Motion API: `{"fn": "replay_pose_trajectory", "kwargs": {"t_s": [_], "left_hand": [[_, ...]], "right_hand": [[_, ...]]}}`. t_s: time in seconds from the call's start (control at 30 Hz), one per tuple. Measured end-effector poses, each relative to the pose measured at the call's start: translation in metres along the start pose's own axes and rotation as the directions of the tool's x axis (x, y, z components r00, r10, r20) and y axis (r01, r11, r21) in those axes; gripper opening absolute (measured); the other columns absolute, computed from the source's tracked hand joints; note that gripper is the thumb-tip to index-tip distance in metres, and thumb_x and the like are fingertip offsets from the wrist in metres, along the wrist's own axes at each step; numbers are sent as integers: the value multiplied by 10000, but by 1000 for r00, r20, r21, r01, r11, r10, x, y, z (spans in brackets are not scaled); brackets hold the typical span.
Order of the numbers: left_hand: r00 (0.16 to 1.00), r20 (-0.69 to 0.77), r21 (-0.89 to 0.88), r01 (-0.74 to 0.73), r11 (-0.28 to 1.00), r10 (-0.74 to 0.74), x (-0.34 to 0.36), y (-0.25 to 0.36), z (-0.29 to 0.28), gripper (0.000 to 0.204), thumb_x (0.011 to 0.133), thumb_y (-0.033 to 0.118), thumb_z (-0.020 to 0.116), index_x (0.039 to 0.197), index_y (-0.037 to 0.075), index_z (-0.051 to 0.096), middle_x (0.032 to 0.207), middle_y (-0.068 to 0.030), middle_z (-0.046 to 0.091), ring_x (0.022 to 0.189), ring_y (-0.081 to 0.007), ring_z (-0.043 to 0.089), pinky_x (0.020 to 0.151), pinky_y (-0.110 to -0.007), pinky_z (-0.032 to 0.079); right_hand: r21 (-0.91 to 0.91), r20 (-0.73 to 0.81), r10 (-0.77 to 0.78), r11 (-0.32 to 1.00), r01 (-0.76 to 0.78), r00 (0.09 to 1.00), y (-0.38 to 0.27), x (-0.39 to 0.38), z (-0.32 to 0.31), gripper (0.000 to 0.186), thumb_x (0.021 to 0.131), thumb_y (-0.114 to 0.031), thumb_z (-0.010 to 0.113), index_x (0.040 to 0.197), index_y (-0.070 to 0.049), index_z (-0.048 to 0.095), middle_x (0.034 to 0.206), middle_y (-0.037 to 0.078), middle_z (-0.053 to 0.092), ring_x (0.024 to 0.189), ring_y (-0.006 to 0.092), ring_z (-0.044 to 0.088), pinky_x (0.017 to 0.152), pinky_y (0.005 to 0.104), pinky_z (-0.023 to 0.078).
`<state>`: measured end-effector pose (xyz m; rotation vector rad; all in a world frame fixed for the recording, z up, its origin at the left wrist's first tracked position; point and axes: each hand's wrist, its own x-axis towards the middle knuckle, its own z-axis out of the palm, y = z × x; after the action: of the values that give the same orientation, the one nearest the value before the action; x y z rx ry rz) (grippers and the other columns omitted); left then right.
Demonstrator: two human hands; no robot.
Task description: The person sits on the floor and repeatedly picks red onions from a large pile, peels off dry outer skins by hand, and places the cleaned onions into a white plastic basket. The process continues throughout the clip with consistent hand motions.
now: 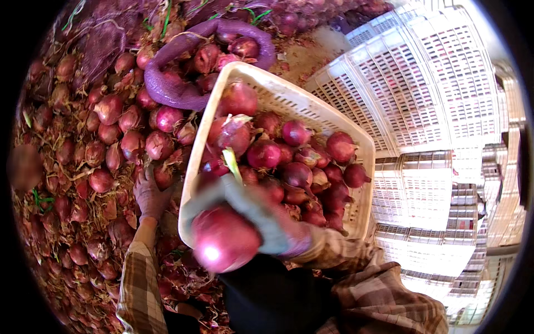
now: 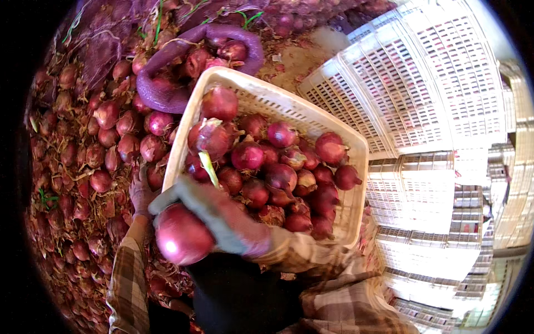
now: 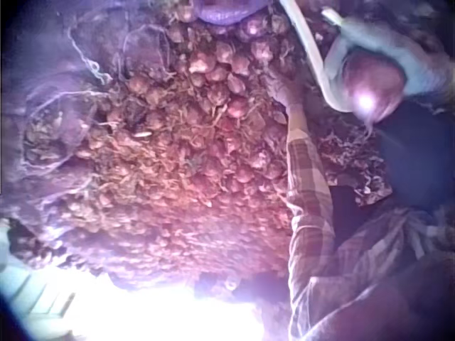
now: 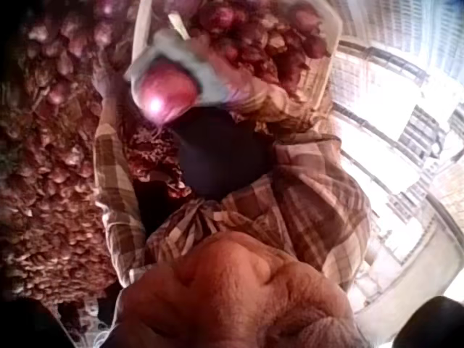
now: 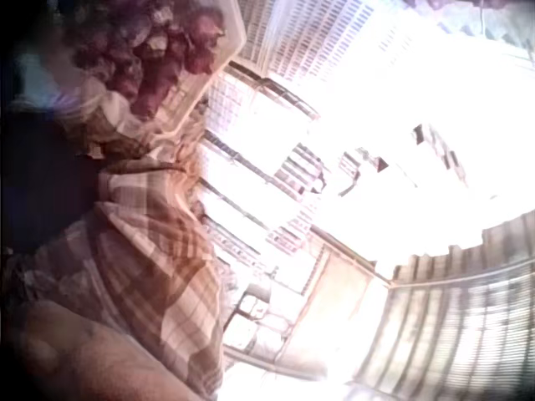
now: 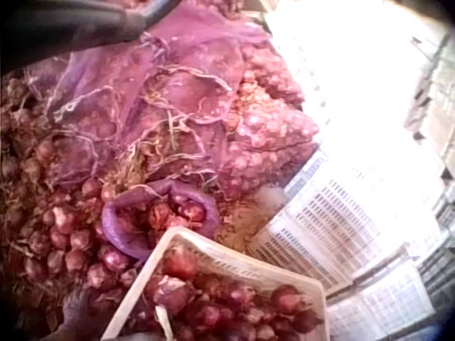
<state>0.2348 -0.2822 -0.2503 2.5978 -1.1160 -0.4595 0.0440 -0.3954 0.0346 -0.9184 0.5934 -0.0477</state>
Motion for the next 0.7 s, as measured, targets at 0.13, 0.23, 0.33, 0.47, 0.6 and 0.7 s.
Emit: {"fn": "replay_pose_trajectory", "kwargs": {"t_s": [0.13, 0.23, 0.33, 0.47, 0.6, 0.7], "left_hand": [[999, 30, -111, 37, 993, -34, -16, -15, 0, 935, 664, 486, 799, 1425, 115, 400, 1321, -223, 497, 1203, -418, 499, 1004, -490, 412], [988, 101, -646, 154, 748, -117, -30, -38, 12, 787, 760, 394, 763, 1364, 15, 429, 1233, -184, 578, 1090, -346, 597, 914, -405, 494], [946, 295, -942, 311, 123, -133, -42, -66, -1, 607, 879, 326, 651, 1370, 35, 448, 1226, -108, 597, 1069, -268, 609, 876, -344, 508], [936, 353, -866, 334, -371, 18, -62, -32, -62, 607, 923, 464, 552, 1399, 98, 465, 1344, -83, 558, 1205, -257, 542, 1024, -403, 420], [961, 254, -806, 273, -525, 110, -77, -10, -79, 567, 957, 468, 494, 1390, 103, 483, 1383, -72, 537, 1248, -258, 513, 1080, -416, 378], [973, 214, -822, 226, -523, 86, -97, -23, -81, 563, 974, 464, 451, 1412, 110, 456, 1411, -75, 508, 1275, -267, 486, 1090, -436, 359]], "right_hand": [[-317, -385, -331, 924, 214, 862, -24, -60, -55, 662, 1045, -492, 227, 1150, 47, 595, 1008, 183, 682, 918, 240, 670, 875, 356, 532], [-677, -493, -596, 721, 151, 634, -42, -107, -113, 644, 1056, -467, 191, 1068, 23, 608, 941, 139, 667, 874, 206, 662, 837, 333, 547], [-851, -471, -775, 525, 14, 422, -60, -121, -151, 490, 1050, -377, 298, 1048, -15, 628, 937, 126, 671, 837, 208, 663, 780, 314, 539], [-954, -228, -902, 132, -268, 367, -65, -90, -199, 324, 971, -348, 484, 1037, -72, 640, 926, 155, 654, 902, 251, 652, 822, 396, 510], [-763, -150, -860, -212, -610, 487, -36, -65, -247, 373, 966, -394, 504, 1104, -74, 637, 1030, 170, 664, 1067, 286, 600, 917, 468, 479], [-791, -118, -965, -51, -610, 234, -12, -69, -278, 372, 995, -377, 469, 1116, -74, 648, 1008, 142, 675, 968, 265, 613, 842, 454, 490]]}}
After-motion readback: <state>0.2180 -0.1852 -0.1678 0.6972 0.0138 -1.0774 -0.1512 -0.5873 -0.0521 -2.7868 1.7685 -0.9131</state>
